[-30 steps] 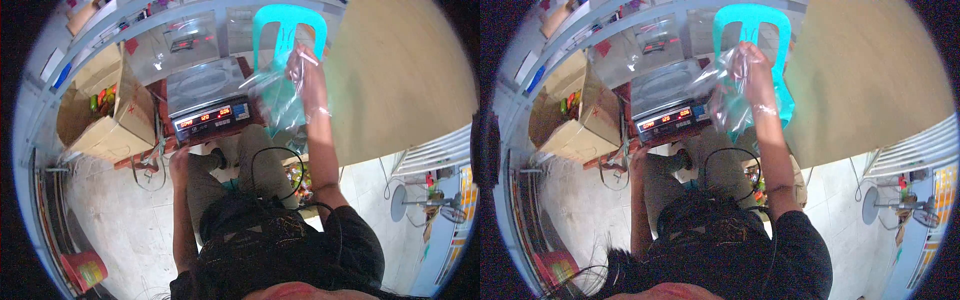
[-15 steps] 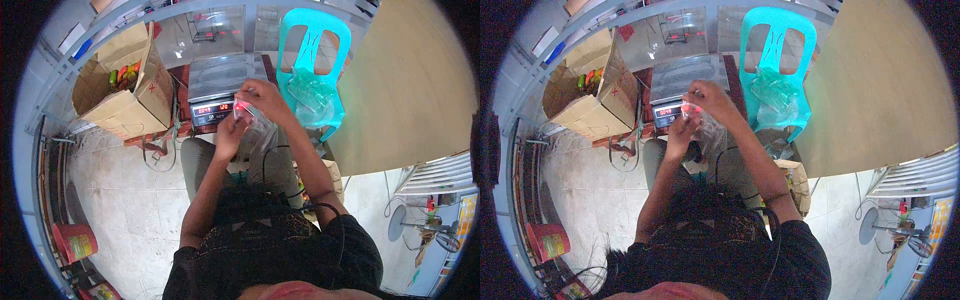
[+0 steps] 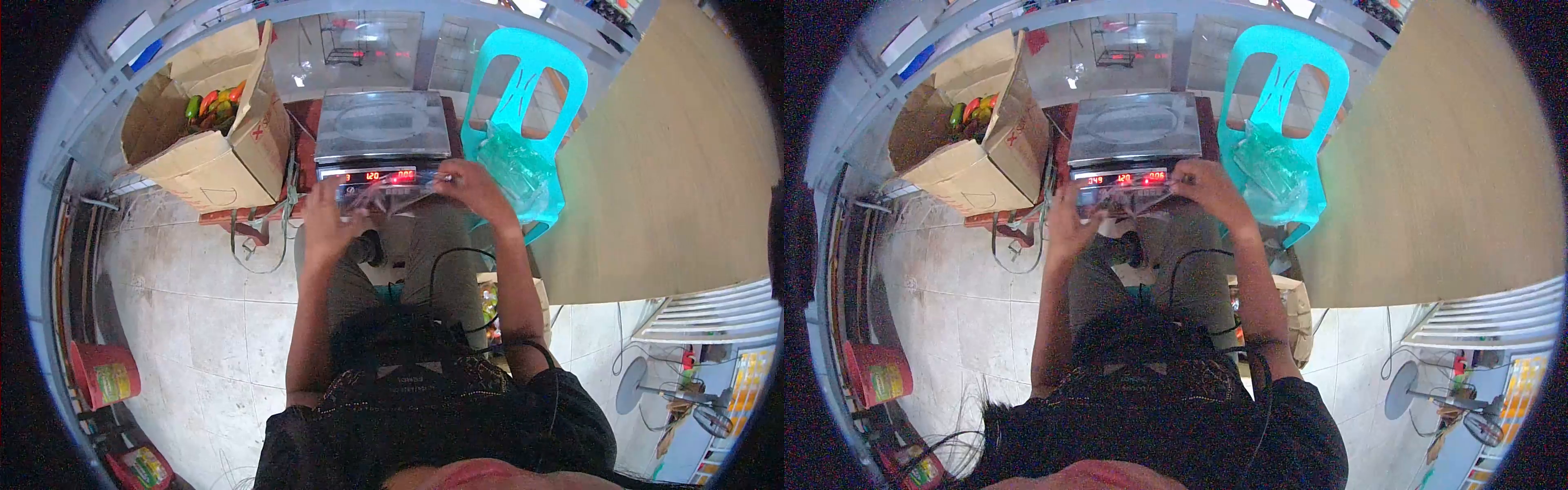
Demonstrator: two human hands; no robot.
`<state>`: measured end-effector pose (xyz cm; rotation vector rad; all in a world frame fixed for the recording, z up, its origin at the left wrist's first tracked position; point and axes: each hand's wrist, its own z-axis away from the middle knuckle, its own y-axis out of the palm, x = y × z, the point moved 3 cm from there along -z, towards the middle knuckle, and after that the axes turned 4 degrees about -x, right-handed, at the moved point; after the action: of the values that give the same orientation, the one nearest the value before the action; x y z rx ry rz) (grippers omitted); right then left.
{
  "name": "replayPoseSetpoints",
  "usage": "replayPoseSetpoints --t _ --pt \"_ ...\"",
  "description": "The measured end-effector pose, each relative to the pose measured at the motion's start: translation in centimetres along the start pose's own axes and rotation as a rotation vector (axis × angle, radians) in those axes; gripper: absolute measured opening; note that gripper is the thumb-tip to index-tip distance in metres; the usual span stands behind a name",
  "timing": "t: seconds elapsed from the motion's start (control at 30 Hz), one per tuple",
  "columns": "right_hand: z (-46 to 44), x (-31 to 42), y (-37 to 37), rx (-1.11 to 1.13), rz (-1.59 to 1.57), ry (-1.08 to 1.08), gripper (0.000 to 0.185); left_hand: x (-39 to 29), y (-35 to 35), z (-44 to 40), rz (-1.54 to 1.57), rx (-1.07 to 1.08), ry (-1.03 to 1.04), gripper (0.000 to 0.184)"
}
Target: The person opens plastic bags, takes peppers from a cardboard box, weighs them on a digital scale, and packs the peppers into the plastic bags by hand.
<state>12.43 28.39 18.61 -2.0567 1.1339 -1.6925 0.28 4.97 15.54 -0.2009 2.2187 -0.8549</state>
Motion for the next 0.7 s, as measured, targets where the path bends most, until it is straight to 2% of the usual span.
replayPoseSetpoints --t 0.07,0.17,0.27,0.3,0.4,0.5,0.6,0.7 --pt "-0.3 1.1 2.3 0.096 -0.067 -0.074 0.018 -3.5 0.0 -0.3 0.135 -0.035 0.142 0.042" --pt "-0.7 2.6 4.2 0.123 -0.207 -0.100 0.019 -4.9 2.8 0.4 0.398 0.047 0.133 0.033" --pt "-0.4 3.8 2.8 -0.025 -0.220 0.014 0.019 -3.3 3.9 0.8 0.745 0.222 -0.282 0.025" --pt "-0.1 4.0 1.9 -0.095 -0.199 0.066 0.019 -3.2 3.5 0.9 0.756 0.113 -0.272 0.019" --pt "0.9 2.9 1.6 -0.098 -0.605 0.261 0.019 -3.4 2.6 0.5 0.739 0.024 -0.326 0.018" --pt "1.0 2.9 2.3 -0.157 -0.753 0.217 0.022 -3.9 2.2 0.5 0.770 0.019 -0.286 0.016" --pt "0.8 1.8 2.8 -0.189 -0.686 0.204 0.022 -3.3 2.8 0.9 0.854 0.003 -0.292 0.016" --pt "0.5 2.0 3.0 -0.256 -0.753 0.244 0.018 -1.7 3.9 1.4 0.988 -0.046 -0.333 0.017"
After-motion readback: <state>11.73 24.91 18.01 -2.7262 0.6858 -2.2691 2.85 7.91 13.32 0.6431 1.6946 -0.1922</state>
